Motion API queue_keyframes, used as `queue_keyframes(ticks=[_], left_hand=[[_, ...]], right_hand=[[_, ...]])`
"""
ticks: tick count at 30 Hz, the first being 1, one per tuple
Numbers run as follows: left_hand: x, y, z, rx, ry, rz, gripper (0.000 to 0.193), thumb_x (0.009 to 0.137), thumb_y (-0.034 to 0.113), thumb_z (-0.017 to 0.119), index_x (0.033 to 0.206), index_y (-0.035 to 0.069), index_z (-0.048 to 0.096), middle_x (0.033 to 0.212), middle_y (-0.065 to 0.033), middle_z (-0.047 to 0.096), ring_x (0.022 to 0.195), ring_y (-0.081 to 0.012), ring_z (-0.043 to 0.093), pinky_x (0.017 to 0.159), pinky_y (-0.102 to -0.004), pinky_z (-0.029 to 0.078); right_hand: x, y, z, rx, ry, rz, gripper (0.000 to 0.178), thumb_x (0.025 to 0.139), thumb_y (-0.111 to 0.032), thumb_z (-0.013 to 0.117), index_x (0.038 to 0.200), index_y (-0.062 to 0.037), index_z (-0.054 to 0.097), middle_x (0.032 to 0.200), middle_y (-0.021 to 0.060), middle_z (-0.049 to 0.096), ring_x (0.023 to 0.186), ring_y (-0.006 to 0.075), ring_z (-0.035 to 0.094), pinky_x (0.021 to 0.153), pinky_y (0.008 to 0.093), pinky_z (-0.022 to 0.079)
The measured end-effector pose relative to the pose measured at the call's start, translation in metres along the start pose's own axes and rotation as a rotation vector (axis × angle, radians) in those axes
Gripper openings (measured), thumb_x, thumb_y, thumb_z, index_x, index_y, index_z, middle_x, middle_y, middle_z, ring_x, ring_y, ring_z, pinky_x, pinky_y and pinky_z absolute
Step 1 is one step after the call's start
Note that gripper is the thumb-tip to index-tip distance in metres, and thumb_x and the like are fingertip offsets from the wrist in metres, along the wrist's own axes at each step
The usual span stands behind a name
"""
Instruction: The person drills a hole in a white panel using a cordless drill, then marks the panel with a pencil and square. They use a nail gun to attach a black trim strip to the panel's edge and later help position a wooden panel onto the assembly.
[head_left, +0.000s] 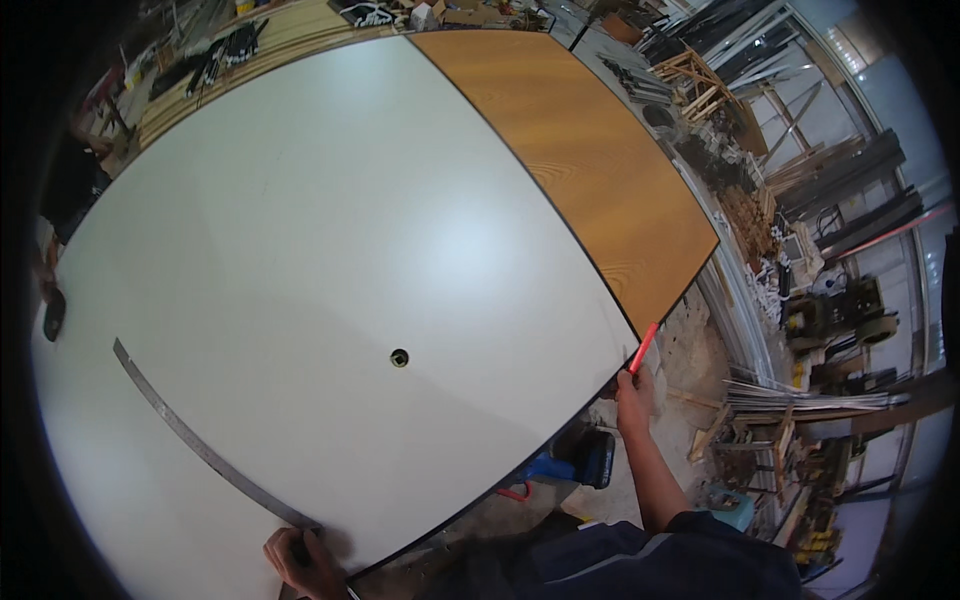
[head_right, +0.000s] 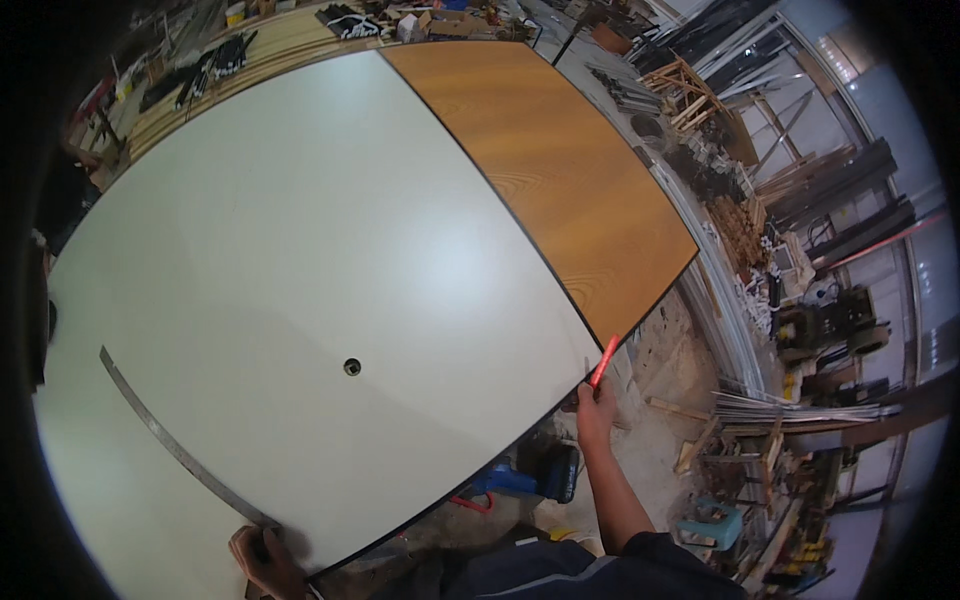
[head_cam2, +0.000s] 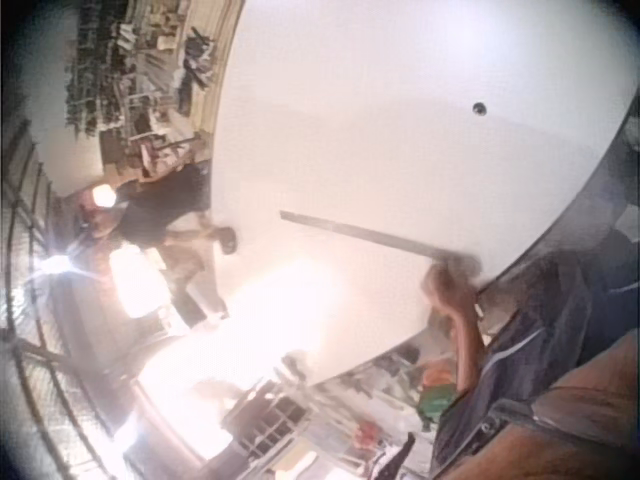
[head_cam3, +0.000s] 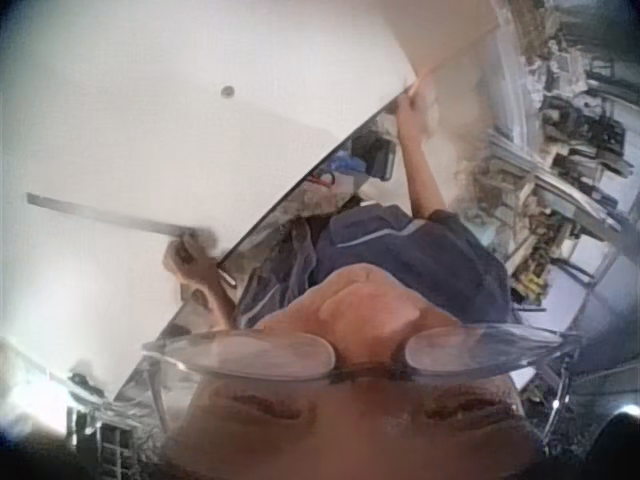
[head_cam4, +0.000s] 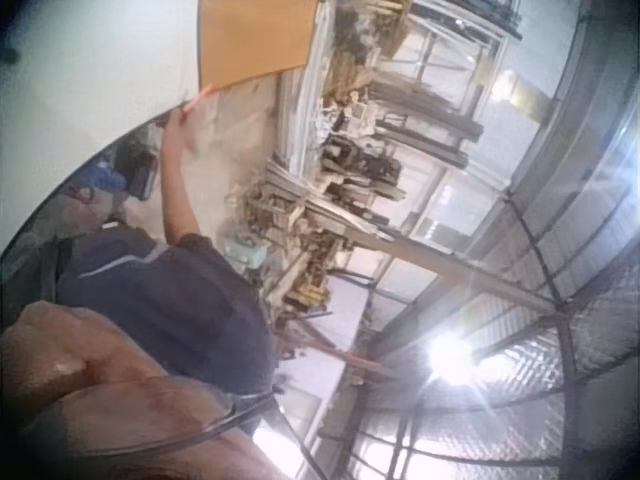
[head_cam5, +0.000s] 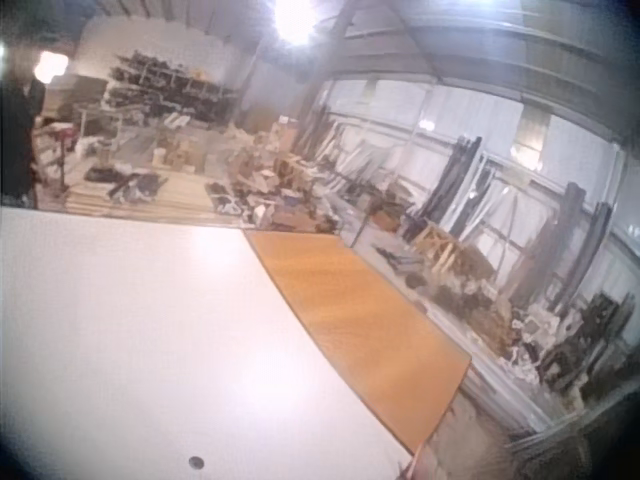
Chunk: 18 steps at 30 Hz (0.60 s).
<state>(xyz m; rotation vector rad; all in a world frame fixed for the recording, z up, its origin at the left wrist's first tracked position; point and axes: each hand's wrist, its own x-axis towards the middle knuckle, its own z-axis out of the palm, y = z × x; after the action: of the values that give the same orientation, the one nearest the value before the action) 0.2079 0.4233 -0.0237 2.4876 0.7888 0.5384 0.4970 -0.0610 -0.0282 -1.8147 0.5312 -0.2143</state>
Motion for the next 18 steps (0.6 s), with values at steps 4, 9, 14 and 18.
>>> queue_keyframes(ticks=[4,9,14,18], left_hand=[[0.009,0.018,0.009,-0.099,0.064,-0.057,0.016,0.088,0.003,0.069,0.103,0.001,0.063,0.098,-0.0115,0.061,0.095,-0.0302,0.058,0.081,-0.0429,0.045],[-0.003,0.039,0.027,0.044,0.166,-0.187,0.021,0.101,0.008,0.059,0.116,-0.005,0.060,0.112,-0.0189,0.058,0.105,-0.0330,0.058,0.090,-0.0431,0.049],[-0.015,0.072,0.051,0.240,0.290,-0.177,0.030,0.100,0.016,0.063,0.121,-0.005,0.061,0.118,-0.0229,0.062,0.108,-0.0390,0.058,0.096,-0.0465,0.048],[-0.002,0.105,0.046,0.411,0.240,-0.284,0.035,0.101,0.028,0.065,0.116,-0.003,0.069,0.114,-0.0285,0.067,0.104,-0.0451,0.063,0.093,-0.0515,0.052]], right_hand=[[0.010,0.006,-0.019,0.105,-0.078,0.092,0.003,0.096,-0.007,0.058,0.097,-0.0050,0.056,0.075,0.0008,0.056,0.058,0.0090,0.052,0.055,0.0260,0.048],[0.022,-0.011,-0.036,0.002,-0.298,0.093,0.004,0.096,-0.007,0.056,0.095,-0.0027,0.056,0.073,0.0050,0.060,0.057,0.0151,0.059,0.057,0.0294,0.053],[0.076,-0.037,-0.065,0.099,-0.352,0.063,0.010,0.096,-0.009,0.057,0.098,0.0013,0.059,0.074,0.0084,0.064,0.059,0.0160,0.063,0.058,0.0305,0.053],[0.109,-0.037,-0.068,0.113,-0.451,0.113,0.011,0.099,-0.009,0.055,0.102,0.0017,0.058,0.079,0.0101,0.067,0.060,0.0160,0.063,0.058,0.0301,0.053]])
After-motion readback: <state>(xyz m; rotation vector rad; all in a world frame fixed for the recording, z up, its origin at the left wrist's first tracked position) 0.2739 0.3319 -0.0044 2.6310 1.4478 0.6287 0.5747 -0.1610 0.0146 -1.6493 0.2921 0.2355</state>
